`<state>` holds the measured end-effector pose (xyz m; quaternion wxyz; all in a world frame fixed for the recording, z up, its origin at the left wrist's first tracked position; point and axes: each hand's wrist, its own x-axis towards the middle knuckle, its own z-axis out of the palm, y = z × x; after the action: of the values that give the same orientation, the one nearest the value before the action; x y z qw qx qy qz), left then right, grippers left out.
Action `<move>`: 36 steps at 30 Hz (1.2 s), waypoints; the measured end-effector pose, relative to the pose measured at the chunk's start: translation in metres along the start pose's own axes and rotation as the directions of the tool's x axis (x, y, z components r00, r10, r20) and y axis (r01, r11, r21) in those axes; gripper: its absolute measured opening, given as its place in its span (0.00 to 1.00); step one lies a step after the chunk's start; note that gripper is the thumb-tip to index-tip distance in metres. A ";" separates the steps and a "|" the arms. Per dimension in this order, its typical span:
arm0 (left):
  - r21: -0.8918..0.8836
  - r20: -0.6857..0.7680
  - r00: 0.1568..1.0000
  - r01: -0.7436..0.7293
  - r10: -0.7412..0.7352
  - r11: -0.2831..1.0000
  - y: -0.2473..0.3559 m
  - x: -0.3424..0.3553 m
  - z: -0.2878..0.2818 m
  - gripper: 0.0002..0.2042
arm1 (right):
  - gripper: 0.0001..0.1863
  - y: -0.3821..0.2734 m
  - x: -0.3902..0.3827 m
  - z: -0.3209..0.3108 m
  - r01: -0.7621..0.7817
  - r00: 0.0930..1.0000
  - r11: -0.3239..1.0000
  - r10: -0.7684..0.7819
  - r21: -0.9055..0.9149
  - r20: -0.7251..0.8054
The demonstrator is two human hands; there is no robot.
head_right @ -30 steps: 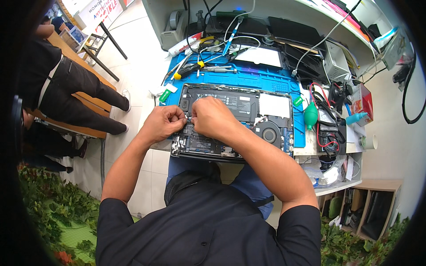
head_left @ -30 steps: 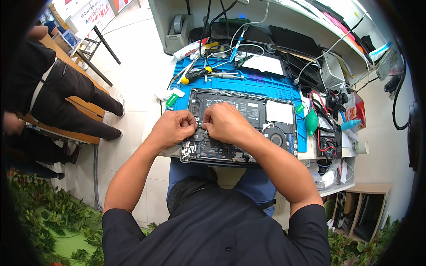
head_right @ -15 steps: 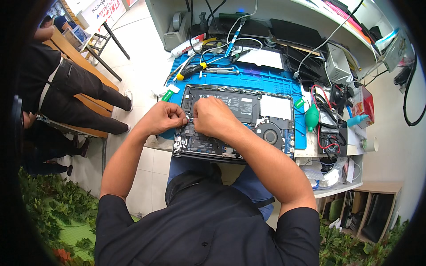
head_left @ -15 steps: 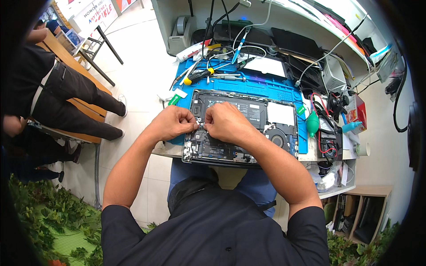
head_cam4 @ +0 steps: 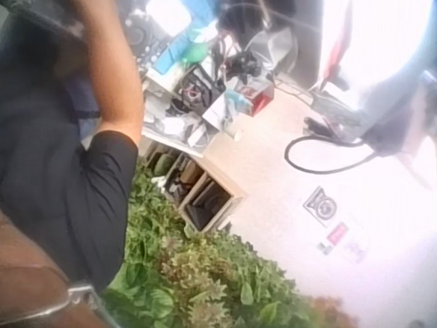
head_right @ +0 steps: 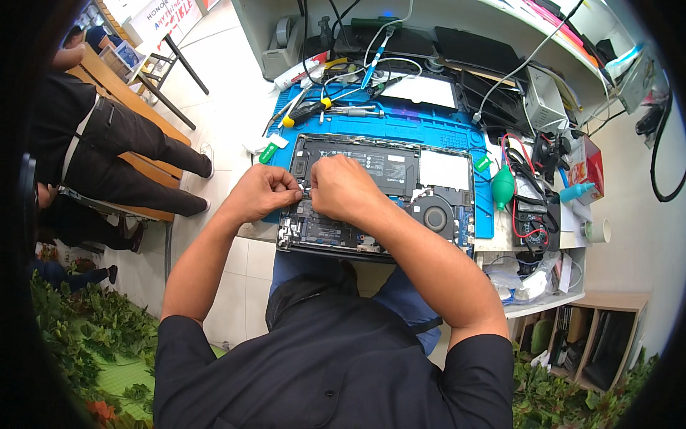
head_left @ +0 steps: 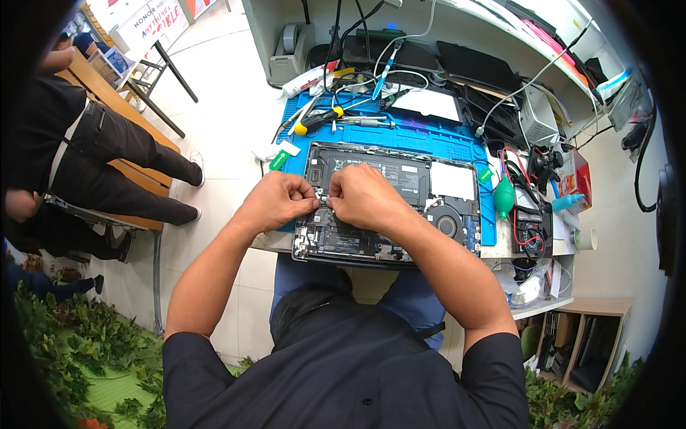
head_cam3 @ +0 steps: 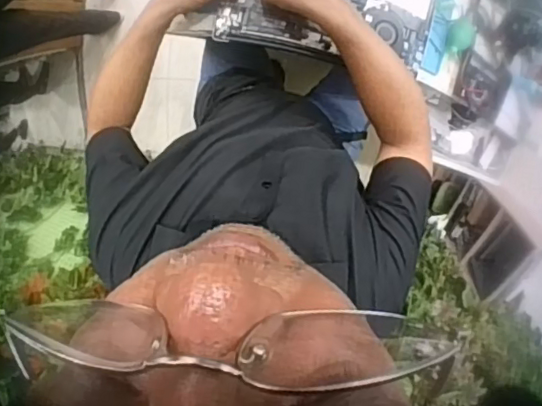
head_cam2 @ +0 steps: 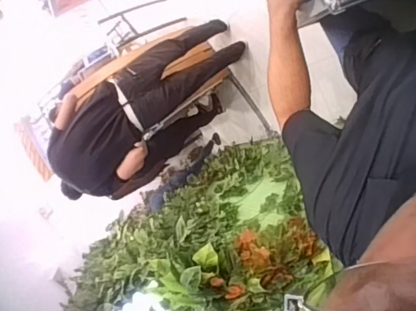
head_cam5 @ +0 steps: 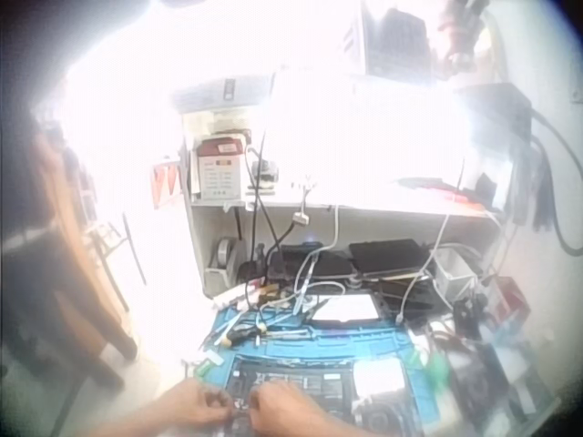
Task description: The person works on the internal components of a laptop, handling cables and small parts by hand.
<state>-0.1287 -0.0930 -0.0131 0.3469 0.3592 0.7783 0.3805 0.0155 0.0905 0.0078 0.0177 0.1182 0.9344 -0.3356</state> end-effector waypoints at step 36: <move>0.162 -0.014 0.984 -0.175 0.179 0.971 0.004 -0.014 -0.005 0.10 | 0.08 0.010 -0.001 -0.001 0.053 0.999 0.993 -0.053 0.106 -0.006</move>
<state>-0.1244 -0.1041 -0.0041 0.2704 0.4484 0.7762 0.3511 0.0186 0.0985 0.0027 0.0010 0.0945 0.9181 -0.3849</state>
